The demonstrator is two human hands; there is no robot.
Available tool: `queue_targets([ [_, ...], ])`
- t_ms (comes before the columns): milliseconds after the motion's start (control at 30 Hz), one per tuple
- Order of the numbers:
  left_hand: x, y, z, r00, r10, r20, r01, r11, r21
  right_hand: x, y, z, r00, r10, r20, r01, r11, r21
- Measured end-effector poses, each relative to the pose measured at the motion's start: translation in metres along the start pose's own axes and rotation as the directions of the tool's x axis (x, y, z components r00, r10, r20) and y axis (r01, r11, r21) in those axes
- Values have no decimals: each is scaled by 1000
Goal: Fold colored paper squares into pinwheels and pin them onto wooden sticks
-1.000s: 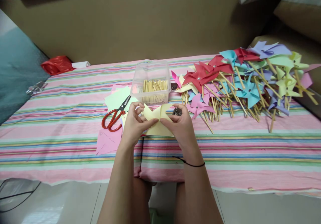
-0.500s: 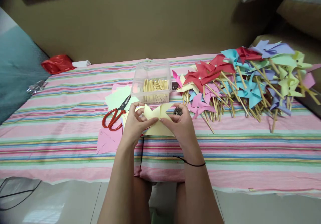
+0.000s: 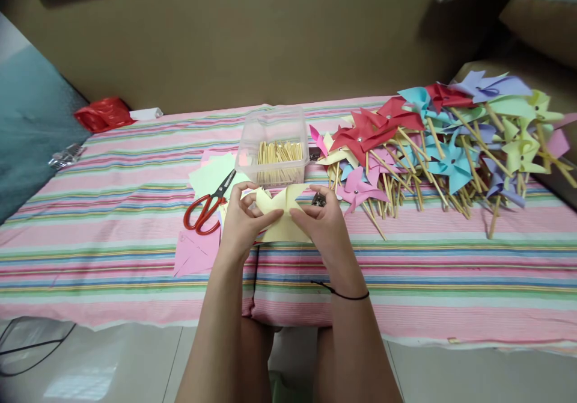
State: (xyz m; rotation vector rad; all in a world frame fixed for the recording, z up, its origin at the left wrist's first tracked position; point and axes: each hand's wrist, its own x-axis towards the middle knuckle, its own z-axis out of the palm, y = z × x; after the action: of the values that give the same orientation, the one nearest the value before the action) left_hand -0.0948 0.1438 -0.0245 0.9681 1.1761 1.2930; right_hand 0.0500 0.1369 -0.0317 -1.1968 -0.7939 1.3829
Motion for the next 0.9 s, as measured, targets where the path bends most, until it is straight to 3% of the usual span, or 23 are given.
queue_targets([
  [600, -5, 4, 2, 991, -112, 79, 114, 993, -17, -4, -2, 1, 998, -59, -5, 58, 995, -84],
  [733, -3, 4, 2, 991, -133, 18, 134, 990, -35, -2, -2, 3, 999, -45, -9, 45, 998, -38],
  [900, 0, 4, 8, 980, -126, -153, 94, 976, -199, 4, -1, -4, 992, 54, -110, -38, 988, 149],
])
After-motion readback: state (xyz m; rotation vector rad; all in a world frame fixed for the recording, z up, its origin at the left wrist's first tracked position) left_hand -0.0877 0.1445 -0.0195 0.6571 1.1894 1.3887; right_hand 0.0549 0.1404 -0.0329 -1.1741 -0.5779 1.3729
